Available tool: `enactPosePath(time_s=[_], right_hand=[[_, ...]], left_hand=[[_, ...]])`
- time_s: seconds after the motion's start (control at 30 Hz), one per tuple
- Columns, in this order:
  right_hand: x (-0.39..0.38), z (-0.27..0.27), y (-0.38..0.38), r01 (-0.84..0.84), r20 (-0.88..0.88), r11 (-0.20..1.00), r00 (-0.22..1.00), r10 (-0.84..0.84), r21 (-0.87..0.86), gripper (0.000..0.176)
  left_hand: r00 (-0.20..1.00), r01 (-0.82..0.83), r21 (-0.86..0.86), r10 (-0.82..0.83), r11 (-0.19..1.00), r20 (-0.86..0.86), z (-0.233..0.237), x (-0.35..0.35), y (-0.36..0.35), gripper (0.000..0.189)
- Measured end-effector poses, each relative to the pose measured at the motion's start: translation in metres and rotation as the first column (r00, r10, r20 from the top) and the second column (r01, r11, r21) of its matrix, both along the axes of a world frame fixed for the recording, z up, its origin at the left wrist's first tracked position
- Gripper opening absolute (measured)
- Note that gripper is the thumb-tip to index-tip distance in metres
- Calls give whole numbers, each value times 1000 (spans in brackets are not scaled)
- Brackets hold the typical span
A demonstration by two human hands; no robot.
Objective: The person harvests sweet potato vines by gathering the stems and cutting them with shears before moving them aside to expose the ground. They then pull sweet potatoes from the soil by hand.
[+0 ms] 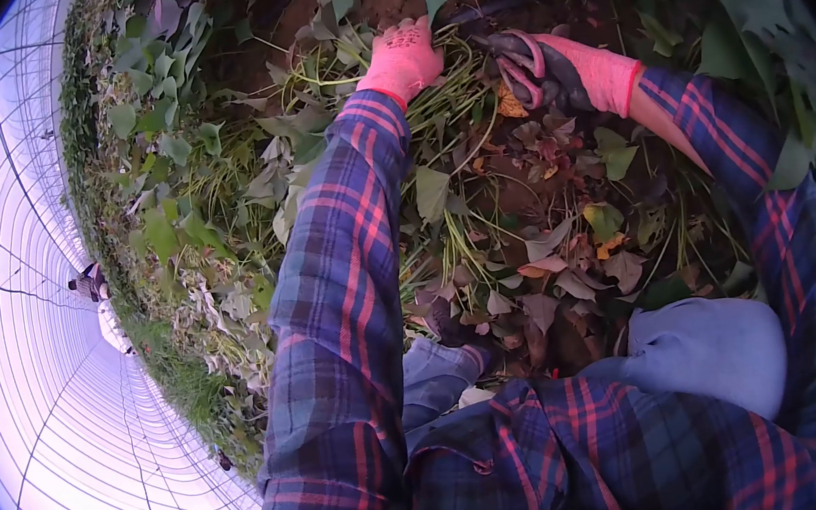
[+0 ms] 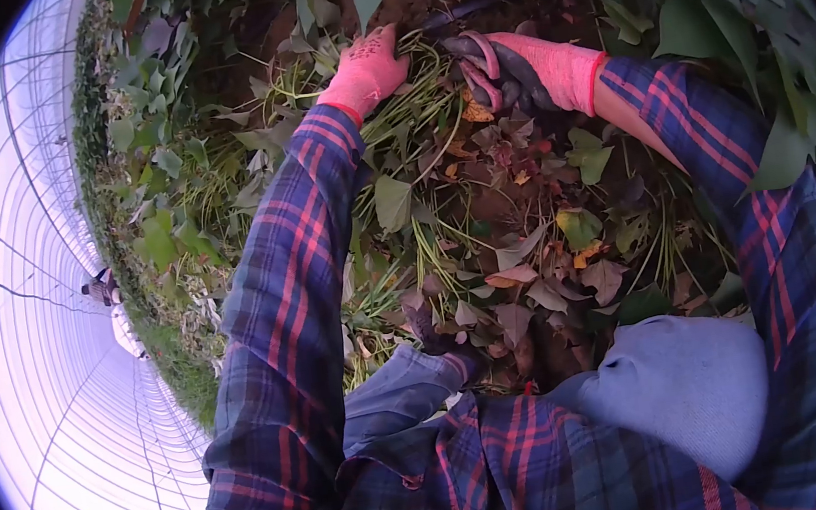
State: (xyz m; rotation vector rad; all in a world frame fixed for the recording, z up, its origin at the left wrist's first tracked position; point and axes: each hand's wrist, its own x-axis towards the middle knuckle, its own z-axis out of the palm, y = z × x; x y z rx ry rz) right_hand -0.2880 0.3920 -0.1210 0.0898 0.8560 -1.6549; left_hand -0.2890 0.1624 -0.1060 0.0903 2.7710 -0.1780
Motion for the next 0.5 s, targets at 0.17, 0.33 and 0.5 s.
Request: enactPosePath(time_s=[0.17,0.33,0.5], right_hand=[[-7,0,1,61,154,997,987,-55,-37,27],[-18,-16,3,49,174,981,985,-16,-187,16],[-1,30,-16,251,-106,966,961,-257,-64,19]], left_hand=[[989,8,-24,-4,1000,147,12,-6,7,48],[993,42,-52,-36,998,108,19,-3,11,45],[991,133,-12,-132,991,24,33,4,11,56]])
